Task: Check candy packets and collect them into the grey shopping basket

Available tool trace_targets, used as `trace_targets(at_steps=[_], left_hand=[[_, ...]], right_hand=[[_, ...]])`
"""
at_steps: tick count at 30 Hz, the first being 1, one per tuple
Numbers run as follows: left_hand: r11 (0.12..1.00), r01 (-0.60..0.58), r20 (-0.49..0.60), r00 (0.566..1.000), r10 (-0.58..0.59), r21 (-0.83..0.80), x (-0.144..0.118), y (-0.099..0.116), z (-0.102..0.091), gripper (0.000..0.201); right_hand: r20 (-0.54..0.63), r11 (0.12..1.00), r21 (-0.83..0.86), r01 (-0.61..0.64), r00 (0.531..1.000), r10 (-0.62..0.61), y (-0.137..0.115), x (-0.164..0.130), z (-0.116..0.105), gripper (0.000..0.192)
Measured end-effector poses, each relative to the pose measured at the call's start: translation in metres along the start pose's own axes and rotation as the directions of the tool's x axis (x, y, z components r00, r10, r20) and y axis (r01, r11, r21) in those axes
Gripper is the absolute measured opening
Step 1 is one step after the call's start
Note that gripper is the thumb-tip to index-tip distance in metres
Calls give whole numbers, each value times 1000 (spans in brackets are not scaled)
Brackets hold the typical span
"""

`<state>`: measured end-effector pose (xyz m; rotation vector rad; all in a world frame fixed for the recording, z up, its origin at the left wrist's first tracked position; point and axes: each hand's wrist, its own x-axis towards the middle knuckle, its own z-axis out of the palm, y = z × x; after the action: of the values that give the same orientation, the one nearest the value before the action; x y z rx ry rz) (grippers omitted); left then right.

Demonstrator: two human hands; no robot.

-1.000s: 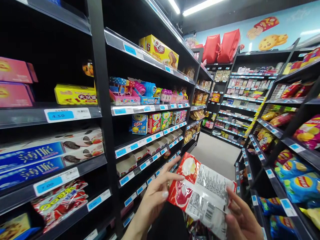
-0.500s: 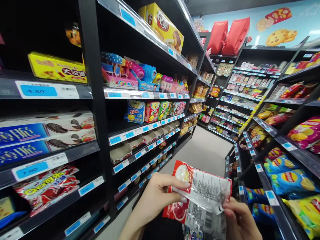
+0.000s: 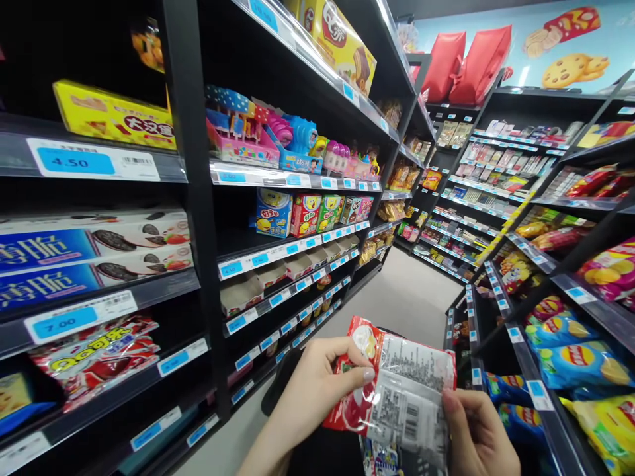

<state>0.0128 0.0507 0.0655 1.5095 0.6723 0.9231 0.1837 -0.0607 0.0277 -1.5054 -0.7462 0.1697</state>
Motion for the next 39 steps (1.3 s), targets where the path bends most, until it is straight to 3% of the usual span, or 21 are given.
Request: trace_targets(at_steps=[4, 8, 11, 13, 16, 18, 20, 22, 24, 26, 28, 34, 37, 39], left_hand=[[981, 51, -2, 999, -52, -188, 6, -1, 3, 16], [911, 143, 66, 990, -127, -388, 12, -6, 7, 17], [809, 231, 143, 973, -183, -540, 16, -14, 5, 18], [707, 258, 232, 963, -135, -659, 18, -19, 1, 30], [600, 307, 381, 924, -3, -739, 21, -24, -1, 48], [663, 284, 374, 928, -7, -693, 22, -25, 2, 52], [794, 226, 287, 955, -68, -564, 24, -25, 7, 40], [903, 199, 216, 969, -122, -380, 26, -26, 12, 26], [960, 196, 181, 970, -161, -199, 27, -26, 15, 29], [980, 186, 151, 973, -175, -64, 28, -26, 16, 33], [988, 157, 136, 979, -153, -15, 27, -25, 15, 38], [978, 180, 162, 973, -161, -106, 29, -28, 11, 41], [990, 132, 39, 990, -134, 45, 31, -34, 18, 35], [987, 115, -33, 993, -112, 114, 30, -39, 27, 35]], right_hand=[[53, 962, 268, -54, 998, 41, -1, 4, 4, 37], [109, 964, 266, -20, 994, -9, 10, 12, -4, 36], [216, 926, 364, -103, 976, 24, 17, 13, -12, 41], [268, 869, 461, -179, 962, 55, 18, 11, -14, 44], [197, 849, 480, -219, 971, 139, 18, 9, -11, 41], [108, 876, 445, -185, 982, 153, 18, 10, -7, 35], [33, 914, 390, -112, 994, 108, 19, 13, -5, 33], [-63, 966, 254, -53, 995, 72, 21, 16, -5, 35], [-163, 996, 68, -57, 984, 68, 24, 19, -8, 38], [-181, 994, -26, -103, 979, 96, 27, 23, -12, 43], [-111, 987, 24, -156, 981, 158, 30, 26, -14, 45], [71, 917, 289, -275, 961, 266, 31, 23, -11, 41], [31, 953, 256, -161, 987, 158, 30, 22, -5, 41], [-45, 991, 116, 72, 997, -67, 26, 21, 2, 34]])
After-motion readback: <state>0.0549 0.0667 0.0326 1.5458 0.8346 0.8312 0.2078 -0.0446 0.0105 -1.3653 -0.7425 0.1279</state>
